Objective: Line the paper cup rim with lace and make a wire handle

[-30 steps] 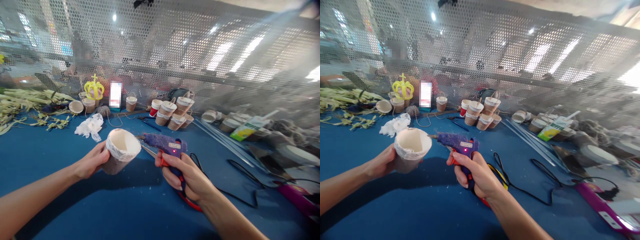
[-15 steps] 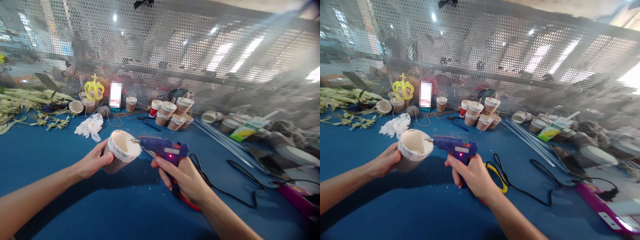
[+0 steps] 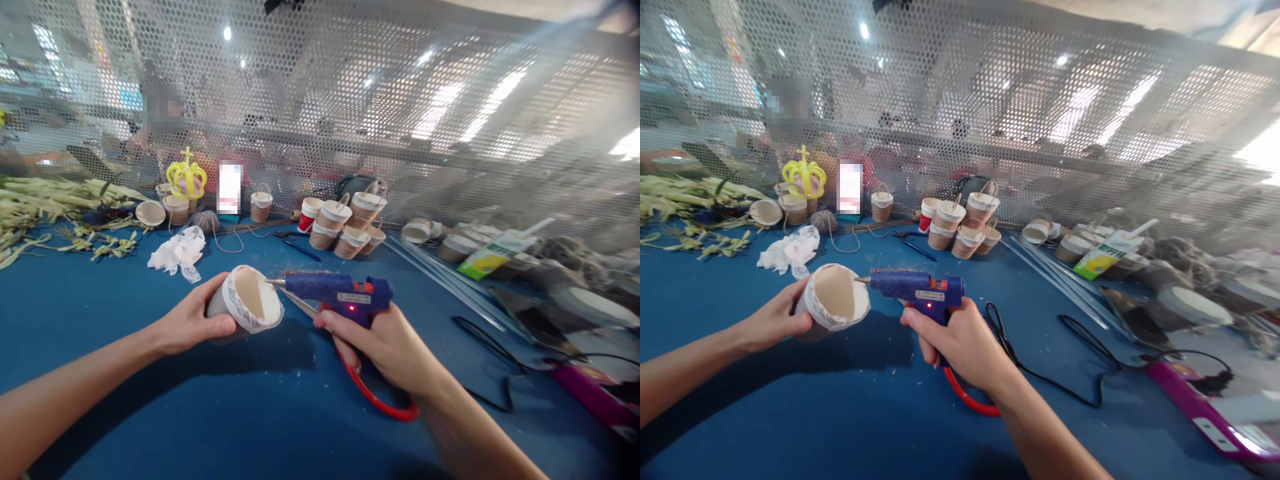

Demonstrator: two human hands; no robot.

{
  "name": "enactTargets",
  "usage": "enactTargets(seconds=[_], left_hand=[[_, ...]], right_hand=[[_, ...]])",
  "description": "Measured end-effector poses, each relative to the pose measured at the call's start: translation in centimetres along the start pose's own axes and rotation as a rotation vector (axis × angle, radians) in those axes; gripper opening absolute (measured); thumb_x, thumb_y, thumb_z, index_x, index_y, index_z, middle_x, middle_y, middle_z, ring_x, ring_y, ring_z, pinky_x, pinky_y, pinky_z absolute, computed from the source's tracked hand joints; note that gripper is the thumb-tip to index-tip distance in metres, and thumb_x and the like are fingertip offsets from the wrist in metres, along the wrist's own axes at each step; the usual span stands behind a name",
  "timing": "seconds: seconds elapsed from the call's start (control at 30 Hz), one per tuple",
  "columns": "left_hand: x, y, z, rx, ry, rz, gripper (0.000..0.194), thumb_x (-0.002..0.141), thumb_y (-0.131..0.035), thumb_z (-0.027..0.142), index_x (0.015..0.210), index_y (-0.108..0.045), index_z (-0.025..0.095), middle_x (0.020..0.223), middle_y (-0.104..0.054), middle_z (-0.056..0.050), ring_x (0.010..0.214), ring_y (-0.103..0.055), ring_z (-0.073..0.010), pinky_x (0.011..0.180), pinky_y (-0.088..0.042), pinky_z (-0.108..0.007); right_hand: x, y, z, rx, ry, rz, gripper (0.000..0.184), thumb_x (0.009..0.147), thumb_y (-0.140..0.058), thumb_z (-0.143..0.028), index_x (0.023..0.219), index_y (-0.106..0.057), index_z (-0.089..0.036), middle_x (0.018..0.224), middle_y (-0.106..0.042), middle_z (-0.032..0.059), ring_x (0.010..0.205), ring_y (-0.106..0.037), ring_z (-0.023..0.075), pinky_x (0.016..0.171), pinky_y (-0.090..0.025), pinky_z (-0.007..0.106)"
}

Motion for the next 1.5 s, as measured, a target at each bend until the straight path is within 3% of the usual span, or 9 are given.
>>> enactTargets(seconds=[0.23,0.5,0.63,0.77,0.87,1.0,1.17,1.5], left_hand=[[0.1,0.2,-0.4,-0.081,-0.006,0.002,0.070,0.062,-0.061,0.054,0.120,-0.047,0.017,0.106,-0.060,-0.012,0.095,-0.056,-0.0285,0.079,-0.047,-0.037],[0.0,0.1,-0.5,-0.078,0.039,-0.019,0.071,0.059,-0.060,0.061,0.114,-0.052,0.017,0.094,-0.063,-0.010,0.083,-0.057,-0.0251,0.069,-0.048,-0.033],[-0.2,-0.4,-0.5,-0.175,0.089,-0.153,0.074,0.063,-0.057,0.062,0.118,-0.049,0.014,0.102,-0.061,-0.010,0.092,-0.054,-0.0256,0.077,-0.045,-0.032],[-0.7,-1.2,-0.5,-0.357,0.146,-0.344,0.066,0.070,-0.053,0.060,0.117,-0.052,0.013,0.100,-0.062,-0.009,0.087,-0.057,-0.0217,0.074,-0.044,-0.027],[-0.9,-1.5,-0.6,-0.461,0.185,-0.391,0.066,0.069,-0.054,0.059,0.116,-0.053,0.013,0.098,-0.064,-0.011,0.083,-0.059,-0.0203,0.070,-0.045,-0.026],[-1.0,-1.5,-0.7,-0.499,0.218,-0.382,0.065,0.067,-0.056,0.059,0.111,-0.056,0.011,0.089,-0.066,-0.011,0.072,-0.060,-0.0178,0.060,-0.045,-0.023],[-0.9,-1.4,-0.4,-0.559,0.210,-0.361,0.062,0.067,-0.058,0.058,0.107,-0.057,0.011,0.078,-0.067,-0.008,0.063,-0.060,-0.0144,0.056,-0.046,-0.020],[-0.8,-1.6,-0.4,-0.599,0.234,-0.380,0.060,0.067,-0.060,0.055,0.109,-0.057,0.013,0.081,-0.067,-0.008,0.064,-0.060,-0.0137,0.056,-0.046,-0.020]], right_hand=[[0.2,0.0,0.2,-0.040,-0.020,-0.034,0.031,0.079,-0.051,-0.040,0.066,-0.059,-0.014,0.038,-0.048,-0.0041,0.037,-0.045,0.0074,0.044,-0.041,0.020],[-0.1,-0.1,0.5,-0.203,-0.064,-0.009,0.037,0.077,-0.053,-0.041,0.049,-0.053,-0.017,0.039,-0.052,-0.0004,0.040,-0.051,0.0109,0.047,-0.045,0.023],[0.1,0.2,0.4,-0.169,-0.007,-0.032,0.031,0.077,-0.053,-0.040,0.062,-0.060,-0.014,0.038,-0.051,-0.0021,0.038,-0.048,0.0090,0.046,-0.043,0.021],[0.1,0.6,0.3,-0.080,0.020,-0.058,0.027,0.077,-0.055,-0.038,0.067,-0.059,-0.013,0.037,-0.048,-0.0042,0.035,-0.044,0.0071,0.040,-0.038,0.020],[0.1,0.7,0.3,-0.039,0.011,-0.081,0.025,0.076,-0.056,-0.038,0.066,-0.058,-0.015,0.036,-0.047,-0.0049,0.033,-0.043,0.0068,0.038,-0.037,0.019],[0.0,0.6,0.4,-0.122,-0.011,-0.082,0.028,0.075,-0.056,-0.039,0.058,-0.057,-0.016,0.036,-0.048,-0.0040,0.034,-0.043,0.0078,0.042,-0.039,0.021],[-0.1,0.9,0.5,-0.237,-0.086,0.009,0.033,0.070,-0.060,-0.041,0.048,-0.050,-0.018,0.036,-0.049,-0.0030,0.035,-0.043,0.0089,0.042,-0.040,0.023],[-0.6,0.9,-0.1,-0.220,-0.089,-0.012,0.033,0.070,-0.058,-0.042,0.046,-0.052,-0.020,0.036,-0.049,-0.0028,0.036,-0.044,0.0095,0.043,-0.041,0.023]])
Point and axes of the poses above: each hand's wrist, its own x-axis towards the middle knuckle, its own y-axis out of the back of the hand, z = x × y, the point moved 5 cm from there along x, towards the middle knuckle
